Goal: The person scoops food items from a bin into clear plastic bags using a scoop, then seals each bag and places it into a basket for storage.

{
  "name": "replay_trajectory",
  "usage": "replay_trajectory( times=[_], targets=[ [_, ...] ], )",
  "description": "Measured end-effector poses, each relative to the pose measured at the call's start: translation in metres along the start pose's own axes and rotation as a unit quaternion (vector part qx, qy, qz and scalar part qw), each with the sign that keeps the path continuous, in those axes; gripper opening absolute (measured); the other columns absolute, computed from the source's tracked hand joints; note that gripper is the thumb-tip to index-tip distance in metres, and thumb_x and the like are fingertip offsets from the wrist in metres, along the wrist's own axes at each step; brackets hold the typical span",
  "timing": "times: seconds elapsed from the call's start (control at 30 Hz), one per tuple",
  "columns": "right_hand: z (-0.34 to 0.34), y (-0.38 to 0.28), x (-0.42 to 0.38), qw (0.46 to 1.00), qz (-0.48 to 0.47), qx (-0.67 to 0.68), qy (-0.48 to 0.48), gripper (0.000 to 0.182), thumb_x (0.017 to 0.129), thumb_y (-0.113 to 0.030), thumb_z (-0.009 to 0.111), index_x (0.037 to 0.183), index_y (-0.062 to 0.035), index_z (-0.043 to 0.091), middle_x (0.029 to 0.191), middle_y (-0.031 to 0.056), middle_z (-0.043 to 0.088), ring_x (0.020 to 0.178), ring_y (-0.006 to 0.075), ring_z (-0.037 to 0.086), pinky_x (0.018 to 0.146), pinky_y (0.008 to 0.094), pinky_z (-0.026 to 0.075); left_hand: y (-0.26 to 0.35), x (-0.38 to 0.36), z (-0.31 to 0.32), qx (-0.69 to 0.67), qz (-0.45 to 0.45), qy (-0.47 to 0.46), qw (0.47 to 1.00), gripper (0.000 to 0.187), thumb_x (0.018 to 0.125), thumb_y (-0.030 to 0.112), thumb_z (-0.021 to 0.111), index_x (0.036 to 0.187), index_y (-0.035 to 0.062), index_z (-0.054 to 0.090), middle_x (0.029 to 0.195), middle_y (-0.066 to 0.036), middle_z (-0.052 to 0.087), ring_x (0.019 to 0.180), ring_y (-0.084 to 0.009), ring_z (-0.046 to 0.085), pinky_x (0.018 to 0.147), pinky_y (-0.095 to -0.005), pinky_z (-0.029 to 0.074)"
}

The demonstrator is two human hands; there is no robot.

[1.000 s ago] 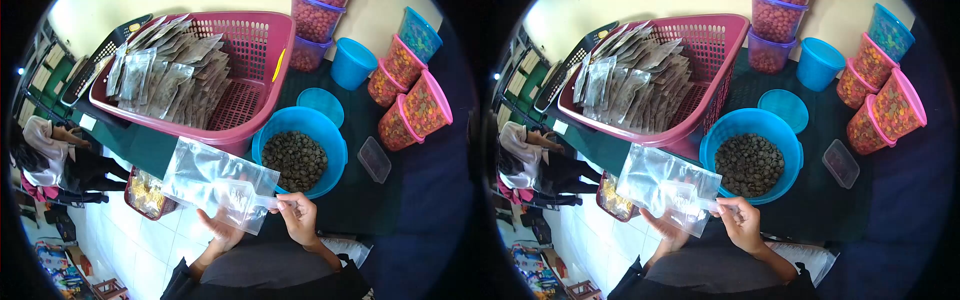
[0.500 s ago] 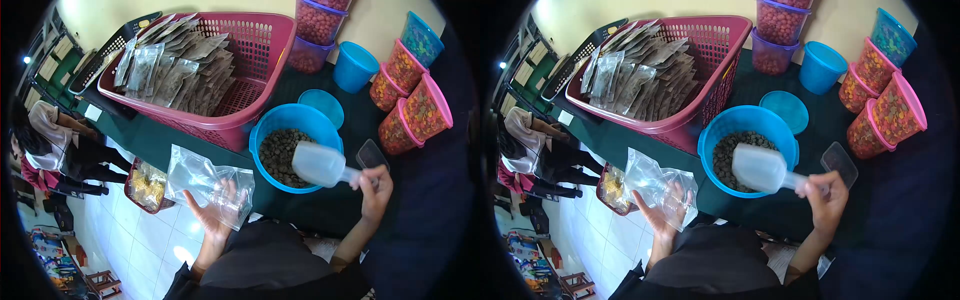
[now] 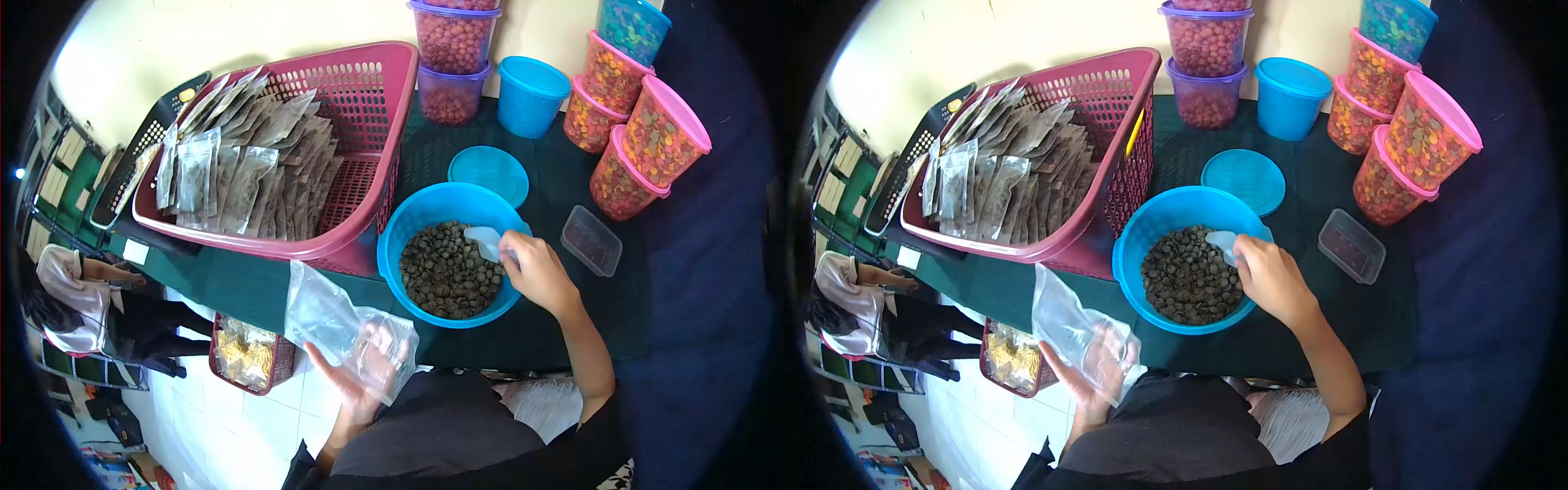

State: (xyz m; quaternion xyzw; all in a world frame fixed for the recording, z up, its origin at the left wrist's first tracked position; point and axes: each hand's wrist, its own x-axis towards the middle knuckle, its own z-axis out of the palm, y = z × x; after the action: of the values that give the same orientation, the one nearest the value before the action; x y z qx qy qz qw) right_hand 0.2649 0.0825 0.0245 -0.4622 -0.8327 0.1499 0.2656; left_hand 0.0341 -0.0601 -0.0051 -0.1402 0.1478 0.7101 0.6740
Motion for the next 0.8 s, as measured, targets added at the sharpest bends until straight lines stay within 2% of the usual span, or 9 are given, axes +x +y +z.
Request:
replay_trajectory(
  times=[0.1, 0.23, 0.3, 0.33, 0.37, 0.43, 0.57, 0.7, 0.8],
  targets=[
    [-0.011, -0.001, -0.016, 1.000, 0.004, 0.007, -0.030, 0.008, 0.073, -0.001, 0.052, 0.078, -0.0012, 0.046, 0.079, 0.0158, 0.056, 0.072, 0.0344, 0.055, 0.059, 0.0404, 0.044, 0.014, -0.011, -0.013, 0.072, 0.051, 0.078, 0.993, 0.077, 0.063, 0.070, 0.049, 0.102, 0.0035, 0.047, 0.095, -0.014, 0.053, 0.090, -0.0312, 0.051, 0.085, -0.0531, 0.033],
    [-0.027, 0.003, -0.037, 0.997, 0.059, 0.031, -0.033, 0.011, 0.072, -0.003, 0.054, 0.082, -0.0020, 0.049, 0.082, 0.0145, 0.057, 0.075, 0.0338, 0.055, 0.063, 0.0396, 0.044, 0.051, -0.021, -0.052, 0.099, 0.159, -0.227, 0.956, 0.079, 0.065, 0.068, 0.048, 0.115, 0.0070, 0.042, 0.116, -0.015, 0.045, 0.109, -0.0295, 0.042, 0.093, -0.0540, 0.029],
    [-0.031, 0.001, -0.047, 0.995, 0.093, 0.009, -0.035, 0.012, 0.073, -0.004, 0.055, 0.083, -0.0022, 0.051, 0.083, 0.0142, 0.057, 0.075, 0.0327, 0.056, 0.064, 0.0384, 0.045, 0.133, -0.035, -0.166, -0.053, 0.171, -0.160, 0.971, 0.078, 0.065, 0.064, 0.053, 0.116, 0.0066, 0.038, 0.114, -0.015, 0.043, 0.109, -0.0284, 0.041, 0.093, -0.0548, 0.028],
    [-0.031, 0.000, -0.051, 0.995, 0.095, 0.009, -0.033, 0.012, 0.073, -0.004, 0.055, 0.083, -0.0022, 0.051, 0.083, 0.0142, 0.057, 0.075, 0.0327, 0.056, 0.064, 0.0384, 0.045, 0.118, -0.100, -0.148, -0.052, 0.169, -0.160, 0.971, 0.078, 0.065, 0.064, 0.053, 0.116, 0.0066, 0.038, 0.114, -0.015, 0.043, 0.109, -0.0284, 0.041, 0.093, -0.0548, 0.028],
    [-0.031, -0.001, -0.053, 0.994, 0.100, 0.007, -0.036, 0.013, 0.073, -0.005, 0.055, 0.084, -0.0023, 0.051, 0.083, 0.0139, 0.057, 0.075, 0.0320, 0.056, 0.064, 0.0381, 0.045, 0.090, -0.039, 0.000, 0.135, 0.241, -0.383, 0.882, 0.079, 0.063, 0.058, 0.061, 0.117, 0.0075, 0.034, 0.108, -0.015, 0.043, 0.106, -0.0281, 0.042, 0.093, -0.0554, 0.027],
    [-0.032, -0.003, -0.056, 0.994, 0.105, 0.003, -0.033, 0.014, 0.073, -0.005, 0.055, 0.086, -0.0024, 0.051, 0.083, 0.0137, 0.057, 0.076, 0.0313, 0.056, 0.065, 0.0377, 0.045, 0.051, -0.034, 0.057, 0.135, 0.275, -0.376, 0.875, 0.080, 0.059, 0.053, 0.067, 0.116, 0.0080, 0.034, 0.102, -0.013, 0.043, 0.102, -0.0284, 0.043, 0.094, -0.0565, 0.026],
    [-0.032, -0.006, -0.058, 0.991, 0.123, -0.003, -0.045, 0.022, 0.071, -0.006, 0.057, 0.092, -0.0023, 0.050, 0.093, 0.0149, 0.055, 0.085, 0.0312, 0.054, 0.070, 0.0374, 0.044, 0.004, 0.003, 0.075, 0.280, -0.059, -0.455, 0.843, 0.077, 0.065, 0.055, 0.061, 0.116, 0.0048, 0.034, 0.114, -0.015, 0.042, 0.108, -0.0301, 0.040, 0.095, -0.0532, 0.025],
    [-0.033, -0.022, -0.058, 0.996, 0.044, 0.011, 0.079, 0.070, 0.060, -0.015, 0.071, 0.118, 0.0011, 0.034, 0.122, 0.0195, 0.034, 0.113, 0.0349, 0.035, 0.094, 0.0394, 0.030, -0.057, 0.037, 0.094, 0.270, -0.217, -0.343, 0.873, 0.069, 0.076, 0.058, 0.043, 0.116, 0.0029, 0.034, 0.117, -0.019, 0.041, 0.114, -0.0320, 0.036, 0.094, -0.0488, 0.028],
    [-0.016, -0.025, -0.061, 0.992, 0.026, 0.080, 0.094, 0.103, 0.052, -0.024, 0.079, 0.128, -0.0005, 0.013, 0.130, 0.0236, 0.022, 0.118, 0.0346, 0.029, 0.098, 0.0399, 0.026, -0.075, 0.061, 0.096, 0.150, -0.266, -0.309, 0.901, 0.072, 0.074, 0.064, 0.039, 0.112, 0.0025, 0.039, 0.117, -0.019, 0.042, 0.115, -0.0330, 0.035, 0.097, -0.0504, 0.023]
  ],
)
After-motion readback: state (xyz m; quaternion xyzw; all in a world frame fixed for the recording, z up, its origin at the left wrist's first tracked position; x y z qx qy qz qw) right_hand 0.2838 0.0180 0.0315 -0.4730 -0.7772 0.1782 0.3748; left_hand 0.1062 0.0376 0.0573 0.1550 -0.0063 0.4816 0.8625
